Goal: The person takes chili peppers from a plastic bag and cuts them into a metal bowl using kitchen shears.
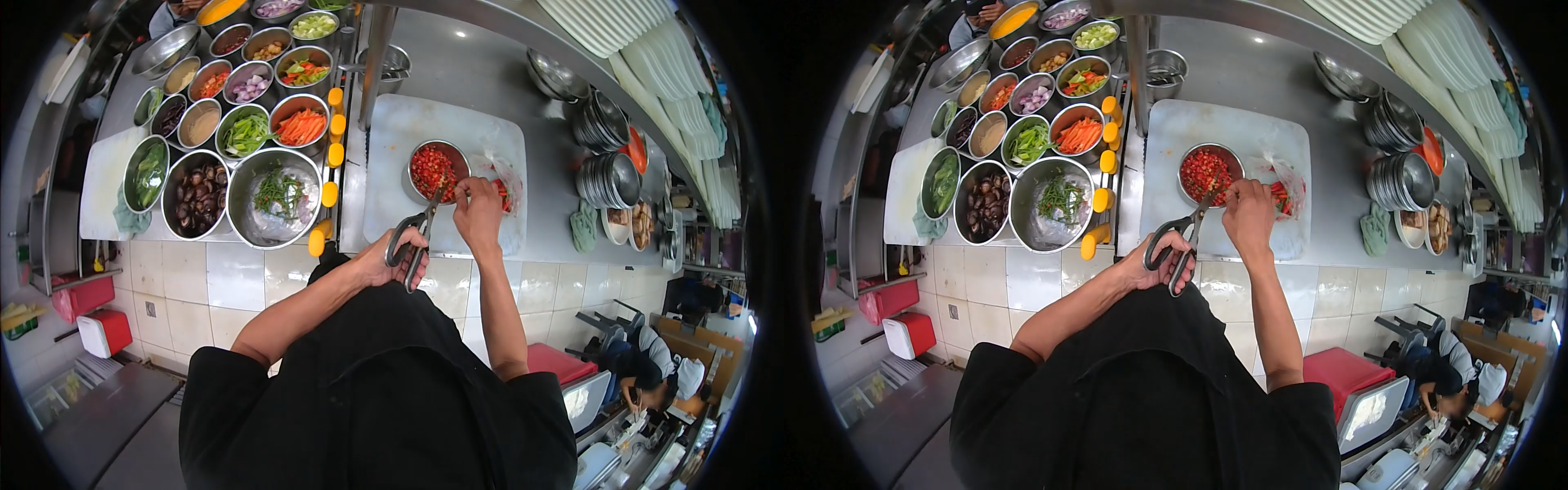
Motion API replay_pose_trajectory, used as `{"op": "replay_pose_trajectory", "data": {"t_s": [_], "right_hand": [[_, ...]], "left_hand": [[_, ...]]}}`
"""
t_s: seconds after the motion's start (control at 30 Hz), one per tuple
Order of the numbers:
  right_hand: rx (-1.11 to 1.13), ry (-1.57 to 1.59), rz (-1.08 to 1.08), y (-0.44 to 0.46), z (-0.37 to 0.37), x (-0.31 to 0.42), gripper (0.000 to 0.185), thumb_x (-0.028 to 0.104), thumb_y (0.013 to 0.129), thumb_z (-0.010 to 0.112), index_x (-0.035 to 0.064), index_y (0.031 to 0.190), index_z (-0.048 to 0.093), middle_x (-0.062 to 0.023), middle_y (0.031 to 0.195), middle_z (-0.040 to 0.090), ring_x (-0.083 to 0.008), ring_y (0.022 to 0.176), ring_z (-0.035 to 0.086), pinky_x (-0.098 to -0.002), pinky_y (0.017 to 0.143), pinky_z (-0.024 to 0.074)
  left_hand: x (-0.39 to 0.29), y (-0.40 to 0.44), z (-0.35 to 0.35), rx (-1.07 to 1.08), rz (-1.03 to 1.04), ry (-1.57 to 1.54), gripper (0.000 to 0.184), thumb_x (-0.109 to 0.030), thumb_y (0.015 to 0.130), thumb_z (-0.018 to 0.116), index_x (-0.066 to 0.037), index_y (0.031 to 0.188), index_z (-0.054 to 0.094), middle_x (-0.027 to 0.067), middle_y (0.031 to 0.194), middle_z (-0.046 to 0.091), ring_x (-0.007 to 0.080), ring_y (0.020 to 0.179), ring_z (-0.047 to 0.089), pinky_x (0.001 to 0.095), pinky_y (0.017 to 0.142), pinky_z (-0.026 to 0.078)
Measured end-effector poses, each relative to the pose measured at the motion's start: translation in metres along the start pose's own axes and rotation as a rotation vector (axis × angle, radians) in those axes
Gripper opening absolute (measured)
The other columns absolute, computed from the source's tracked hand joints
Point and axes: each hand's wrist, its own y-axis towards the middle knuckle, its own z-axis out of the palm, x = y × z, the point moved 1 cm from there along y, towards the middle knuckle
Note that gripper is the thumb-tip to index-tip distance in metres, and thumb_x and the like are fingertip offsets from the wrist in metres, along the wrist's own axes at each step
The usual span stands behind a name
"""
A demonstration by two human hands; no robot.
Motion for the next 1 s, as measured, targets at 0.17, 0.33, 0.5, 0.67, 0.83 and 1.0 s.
{"op": "replay_pose_trajectory", "data": {"t_s": [0.17, 0.33, 0.5, 0.67, 0.83, 1.0], "right_hand": [[0.027, -0.015, -0.027, 0.002, 0.002, 0.003, 0.005, 0.005, 0.076, 0.062, 0.0062, 0.081, 0.059, -0.0095, 0.083, 0.059, -0.0301, 0.084, 0.054, -0.0438, 0.073, 0.0405], [0.005, -0.032, -0.050, 0.001, 0.006, 0.002, 0.003, 0.006, 0.077, 0.061, 0.0066, 0.078, 0.059, -0.0097, 0.081, 0.059, -0.0306, 0.081, 0.054, -0.0441, 0.072, 0.0410], [-0.004, 0.072, -0.021, 0.010, 0.000, 0.010, 0.004, 0.008, 0.079, 0.061, 0.0048, 0.078, 0.058, -0.0106, 0.080, 0.059, -0.0318, 0.078, 0.055, -0.0435, 0.069, 0.0424], [0.011, 0.362, -0.120, 0.041, 0.007, 0.071, 0.014, 0.016, 0.087, 0.058, 0.0026, 0.084, 0.059, -0.0138, 0.081, 0.058, -0.0336, 0.076, 0.056, -0.0430, 0.069, 0.0444], [0.240, 0.691, -0.401, 0.069, 0.028, 0.160, 0.019, 0.015, 0.082, 0.065, 0.0035, 0.094, 0.056, -0.0120, 0.090, 0.057, -0.0313, 0.092, 0.054, -0.0403, 0.083, 0.0433], [0.047, 0.714, -0.200, 0.076, 0.023, 0.108, 0.020, 0.013, 0.080, 0.067, 0.0041, 0.097, 0.061, -0.0115, 0.091, 0.062, -0.0242, 0.085, 0.061, -0.0346, 0.076, 0.0482]], "left_hand": [[-0.001, -0.002, 0.006, 0.026, -0.035, 0.018, 0.040, -0.038, 0.082, 0.055, 0.001, 0.082, 0.061, 0.0117, 0.067, 0.061, 0.0224, 0.059, 0.061, 0.0346, 0.058, 0.054], [-0.005, -0.003, 0.004, -0.100, 0.082, 0.055, 0.028, -0.025, 0.076, 0.069, 0.001, 0.079, 0.059, 0.0103, 0.068, 0.058, 0.0188, 0.053, 0.058, 0.0311, 0.048, 0.050], [-0.002, -0.003, 0.005, -0.103, 0.095, 0.014, 0.027, -0.025, 0.077, 0.068, 0.001, 0.078, 0.060, 0.0099, 0.065, 0.059, 0.0175, 0.049, 0.058, 0.0305, 0.045, 0.051], [0.002, 0.001, -0.001, -0.047, 0.064, -0.024, 0.027, -0.029, 0.081, 0.061, -0.002, 0.081, 0.060, 0.0093, 0.067, 0.060, 0.0202, 0.054, 0.060, 0.0337, 0.050, 0.051], [0.013, 0.005, -0.009, 0.002, 0.143, -0.054, 0.030, -0.031, 0.086, 0.058, -0.002, 0.094, 0.057, 0.0098, 0.069, 0.058, 0.0208, 0.056, 0.058, 0.0319, 0.051, 0.049], [0.005, -0.005, -0.008, -0.091, 0.106, -0.024, 0.025, -0.029, 0.084, 0.058, -0.003, 0.087, 0.058, 0.0095, 0.068, 0.058, 0.0203, 0.055, 0.057, 0.0303, 0.051, 0.048]]}}
